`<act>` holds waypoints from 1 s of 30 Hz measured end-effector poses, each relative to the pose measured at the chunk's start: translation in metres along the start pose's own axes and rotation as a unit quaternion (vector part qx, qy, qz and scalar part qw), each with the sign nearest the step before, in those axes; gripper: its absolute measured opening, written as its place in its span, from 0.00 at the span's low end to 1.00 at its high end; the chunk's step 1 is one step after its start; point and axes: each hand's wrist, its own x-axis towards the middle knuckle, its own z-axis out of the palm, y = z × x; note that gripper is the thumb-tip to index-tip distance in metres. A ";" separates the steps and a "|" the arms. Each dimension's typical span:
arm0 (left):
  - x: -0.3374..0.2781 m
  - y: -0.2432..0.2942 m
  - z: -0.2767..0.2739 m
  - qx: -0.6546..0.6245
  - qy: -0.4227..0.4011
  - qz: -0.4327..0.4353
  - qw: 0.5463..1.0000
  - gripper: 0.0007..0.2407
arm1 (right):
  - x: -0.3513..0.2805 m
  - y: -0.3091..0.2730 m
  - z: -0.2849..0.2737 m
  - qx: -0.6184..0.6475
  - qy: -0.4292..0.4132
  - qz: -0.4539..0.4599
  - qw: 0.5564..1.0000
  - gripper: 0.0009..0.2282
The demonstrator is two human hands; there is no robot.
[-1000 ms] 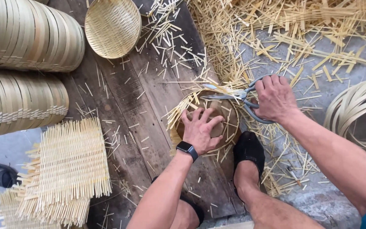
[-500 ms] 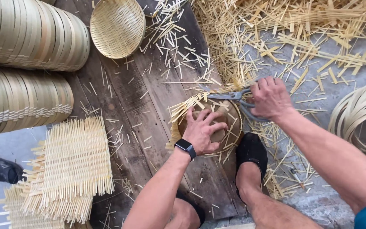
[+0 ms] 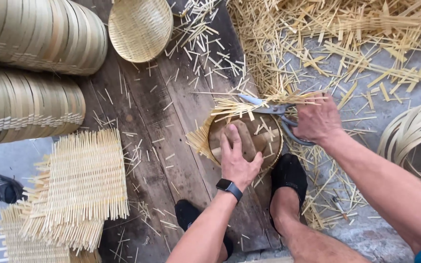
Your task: The person sits on the floor and trims the protruding ends of a woven bamboo mat with scissors, then fits a bent bamboo rim ring around a woven disc and presses it into a round wooden mold to shape the basket rim. Finished woven pieces are set aside with a stack of completed baskets.
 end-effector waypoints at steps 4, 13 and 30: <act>0.002 -0.006 -0.004 0.011 -0.011 0.022 1.000 0.49 | -0.010 0.026 0.039 0.023 -0.032 -0.017 0.999 0.10; 0.009 -0.003 -0.016 0.026 -0.076 0.011 0.997 0.47 | 0.016 -0.011 -0.005 0.001 -0.097 0.013 0.995 0.13; 0.035 -0.017 -0.046 0.086 -0.190 0.065 0.976 0.44 | -0.006 0.035 0.078 0.171 -0.101 -0.003 0.980 0.05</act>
